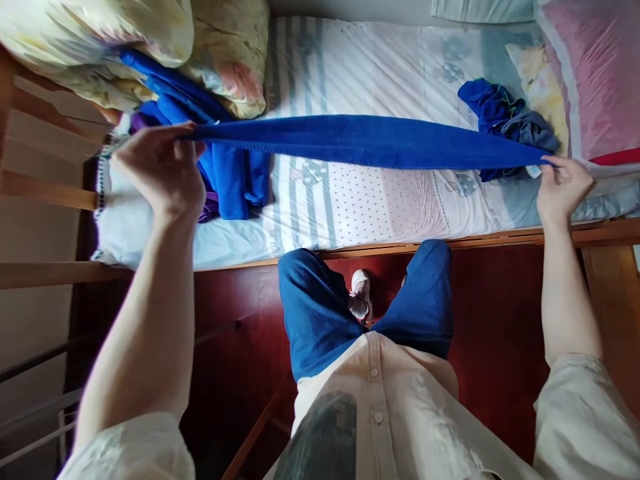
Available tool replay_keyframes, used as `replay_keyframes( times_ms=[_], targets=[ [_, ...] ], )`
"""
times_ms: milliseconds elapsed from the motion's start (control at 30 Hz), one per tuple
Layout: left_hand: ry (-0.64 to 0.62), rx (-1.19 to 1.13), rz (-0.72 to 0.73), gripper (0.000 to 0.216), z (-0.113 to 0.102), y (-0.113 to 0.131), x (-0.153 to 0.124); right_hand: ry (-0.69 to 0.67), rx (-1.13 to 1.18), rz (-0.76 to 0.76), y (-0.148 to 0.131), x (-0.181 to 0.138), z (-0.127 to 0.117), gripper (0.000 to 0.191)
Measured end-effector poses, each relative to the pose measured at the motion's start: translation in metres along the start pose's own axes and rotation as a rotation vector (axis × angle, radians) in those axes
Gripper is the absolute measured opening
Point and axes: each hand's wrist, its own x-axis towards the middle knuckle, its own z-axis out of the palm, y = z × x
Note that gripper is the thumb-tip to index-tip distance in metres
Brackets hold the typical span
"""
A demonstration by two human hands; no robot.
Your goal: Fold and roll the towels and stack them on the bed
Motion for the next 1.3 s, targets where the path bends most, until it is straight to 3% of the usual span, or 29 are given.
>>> replay_keyframes(
  times_ms=[100, 200, 300, 433, 533, 667, 833, 933, 1000, 1100, 1200, 1300],
  targets=[
    [-0.095, 0.066, -0.14, 0.03, 0.024, -0.018, -0.03, -0.083, -0.029, 0.048, 0.024, -0.024, 0.032, 0.027],
    [-0.277, 0.156, -0.243, 0.029, 0.049, -0.043, -0.064, -0.144, -0.032, 0.044, 0.05, -0.052, 0.063, 0.023],
    [-0.489, 0.271, -0.28, 0.025, 0.07, -0.07, -0.094, -0.258, -0.059, 0.071, 0.073, -0.078, 0.091, 0.02],
    [-0.676, 0.406, -0.283, 0.018, 0.085, -0.094, -0.122, -0.425, -0.109, 0.168, 0.096, -0.104, 0.122, 0.022],
    [-0.752, 0.486, -0.261, 0.022, 0.083, -0.103, -0.132, -0.499, -0.137, 0.218, 0.106, -0.117, 0.134, 0.023],
    [-0.75, 0.643, -0.263, 0.032, 0.064, -0.111, -0.138, -0.508, -0.149, 0.237, 0.113, -0.13, 0.131, 0.021],
    [-0.866, 0.604, -0.065, 0.019, 0.052, -0.119, -0.143, -0.559, -0.214, 0.223, 0.114, -0.137, 0.121, 0.025],
    [-0.823, 0.54, 0.016, 0.023, 0.07, -0.109, -0.145, -0.515, -0.29, 0.188, 0.094, -0.135, 0.134, 0.031],
    [-0.733, 0.461, 0.049, 0.032, 0.097, -0.094, -0.147, -0.458, -0.236, 0.121, 0.067, -0.137, 0.157, 0.038],
    [-0.646, 0.304, 0.067, 0.045, 0.154, -0.065, -0.156, -0.447, 0.004, 0.016, 0.004, -0.151, 0.208, 0.053],
    [-0.636, 0.216, 0.031, 0.053, 0.207, -0.043, -0.179, -0.509, 0.223, -0.051, -0.073, -0.179, 0.266, 0.062],
    [-0.579, 0.203, 0.004, 0.056, 0.235, -0.039, -0.205, -0.56, 0.328, -0.076, -0.134, -0.208, 0.318, 0.065]
  ],
)
